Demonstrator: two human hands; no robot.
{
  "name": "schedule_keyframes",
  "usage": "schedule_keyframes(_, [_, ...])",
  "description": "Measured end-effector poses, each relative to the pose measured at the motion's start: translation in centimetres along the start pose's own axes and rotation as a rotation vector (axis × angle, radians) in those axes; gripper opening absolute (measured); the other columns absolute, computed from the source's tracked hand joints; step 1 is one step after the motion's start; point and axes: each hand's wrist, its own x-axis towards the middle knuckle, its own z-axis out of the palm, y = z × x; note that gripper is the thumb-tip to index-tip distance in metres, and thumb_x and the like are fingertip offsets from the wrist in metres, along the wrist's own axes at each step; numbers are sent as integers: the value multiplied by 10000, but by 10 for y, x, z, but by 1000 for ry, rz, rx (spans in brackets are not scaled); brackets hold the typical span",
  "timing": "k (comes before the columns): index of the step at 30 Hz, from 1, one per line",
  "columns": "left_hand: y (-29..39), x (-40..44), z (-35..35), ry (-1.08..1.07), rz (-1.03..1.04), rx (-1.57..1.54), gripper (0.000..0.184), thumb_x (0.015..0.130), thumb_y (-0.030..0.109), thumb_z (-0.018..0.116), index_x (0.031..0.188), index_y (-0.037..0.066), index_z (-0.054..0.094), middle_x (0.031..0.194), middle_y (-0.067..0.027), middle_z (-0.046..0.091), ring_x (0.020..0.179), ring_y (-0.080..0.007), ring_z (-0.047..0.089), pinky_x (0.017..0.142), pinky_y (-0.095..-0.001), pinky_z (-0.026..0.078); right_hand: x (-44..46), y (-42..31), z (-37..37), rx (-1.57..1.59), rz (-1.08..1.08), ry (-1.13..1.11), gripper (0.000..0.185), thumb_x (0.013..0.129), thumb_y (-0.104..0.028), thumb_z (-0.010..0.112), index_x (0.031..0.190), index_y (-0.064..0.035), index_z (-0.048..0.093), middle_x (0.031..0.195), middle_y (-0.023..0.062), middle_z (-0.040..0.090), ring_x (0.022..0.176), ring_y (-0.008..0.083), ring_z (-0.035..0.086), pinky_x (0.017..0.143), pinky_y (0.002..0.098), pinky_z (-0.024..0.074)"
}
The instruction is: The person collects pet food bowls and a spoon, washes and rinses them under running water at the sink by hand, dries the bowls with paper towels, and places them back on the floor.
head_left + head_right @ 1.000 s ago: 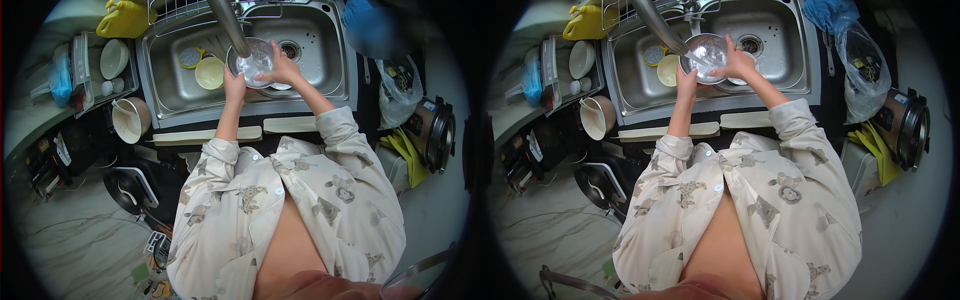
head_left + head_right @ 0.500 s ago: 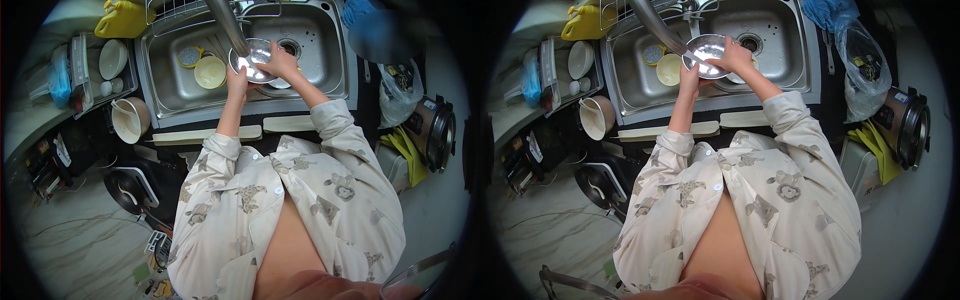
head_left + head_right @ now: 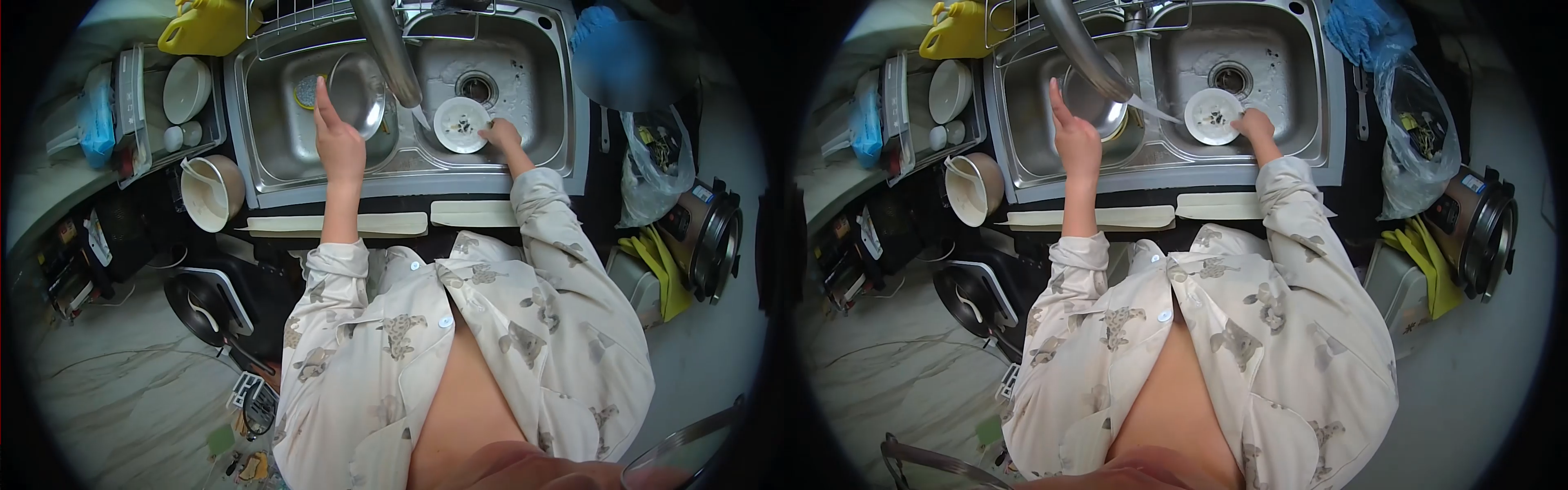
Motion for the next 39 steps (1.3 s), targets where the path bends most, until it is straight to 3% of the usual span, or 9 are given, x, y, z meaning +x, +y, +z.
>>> schedule_keyframes(5, [-21, -14, -9, -180, 32, 242, 631, 762, -122, 400, 1352, 96, 355, 1282, -220, 413, 1110, -392, 483, 911, -401, 419, 10, -11, -16, 234, -3, -38, 417, 686, -289, 628, 1033, -58, 649, 1068, 129, 635, 976, 286, 612, 829, 396, 479])
schedule_keyframes(11, [-26, -31, 0, -195, -77, 176, 510, 771, -85, 415, 1256, 66, 468, 1267, -203, 415, 1092, -379, 496, 887, -406, 432, -32, -48, -79, -111, -55, 79, 252, 740, -118, 562, 946, -28, 677, 1015, 164, 645, 963, 307, 619, 801, 392, 495])
schedule_keyframes(15, [-21, -33, -12, -211, -187, 49, 450, 773, -57, 408, 1203, 45, 495, 1221, -199, 436, 1040, -388, 516, 867, -414, 436, -51, -63, -115, -323, -117, 86, 255, 740, -119, 563, 952, -37, 678, 1017, 159, 646, 975, 304, 614, 793, 384, 501])
schedule_keyframes(20, [-58, -55, -24, -283, -255, -88, 506, 769, -55, 407, 1254, 81, 451, 1165, -173, 464, 990, -375, 533, 853, -417, 436, -45, -36, -138, -79, -226, 39, 296, 685, -176, 592, 892, 20, 671, 815, 194, 664, 703, 289, 665, 630, 367, 519])
schedule_keyframes(25, [-66, -62, -59, -110, -161, 386, 492, 779, -47, 463, 1251, 92, 475, 1249, -102, 442, 1006, -309, 555, 797, -387, 485, -67, -14, -131, 492, -133, -36, 187, 661, -162, 578, 707, 15, 613, 552, 59, 552, 435, 117, 489, 355, 249, 290])
schedule_keyframes(28, [-84, -47, -79, -29, -43, 666, 437, 805, -5, 489, 1231, 92, 506, 1294, -75, 420, 1004, -288, 564, 783, -353, 504, -69, -14, -124, 444, -109, -32, 197, 666, -168, 584, 722, 19, 609, 561, 69, 564, 439, 118, 493, 357, 252, 302])
schedule_keyframes(31, [-98, -34, -93, -54, 17, 756, 420, 816, 10, 482, 1227, 90, 508, 1304, -69, 412, 1007, -285, 561, 780, -346, 504, -72, -20, -120, 315, -168, 37, 273, 673, -166, 588, 795, 76, 629, 626, 146, 614, 504, 189, 596, 469, 305, 445])
schedule_keyframes(35, [-91, -26, -90, -50, -49, 367, 439, 774, -30, 455, 1197, 61, 530, 1213, -109, 492, 988, -307, 563, 822, -352, 480, -71, -22, -114, 261, -176, 76, 348, 679, -153, 582, 882, 126, 623, 693, 213, 634, 616, 261, 666, 649, 331, 515])
schedule_keyframes(39, [-98, -48, -56, -536, -640, -591, 367, 762, 0, 408, 1057, 3, 628, 1019, -81, 637, 949, -163, 572, 848, -269, 438, -69, -14, -112, 475, -129, 11, 231, 727, -144, 561, 824, 53, 634, 610, 87, 593, 434, 128, 502, 407, 275, 381])
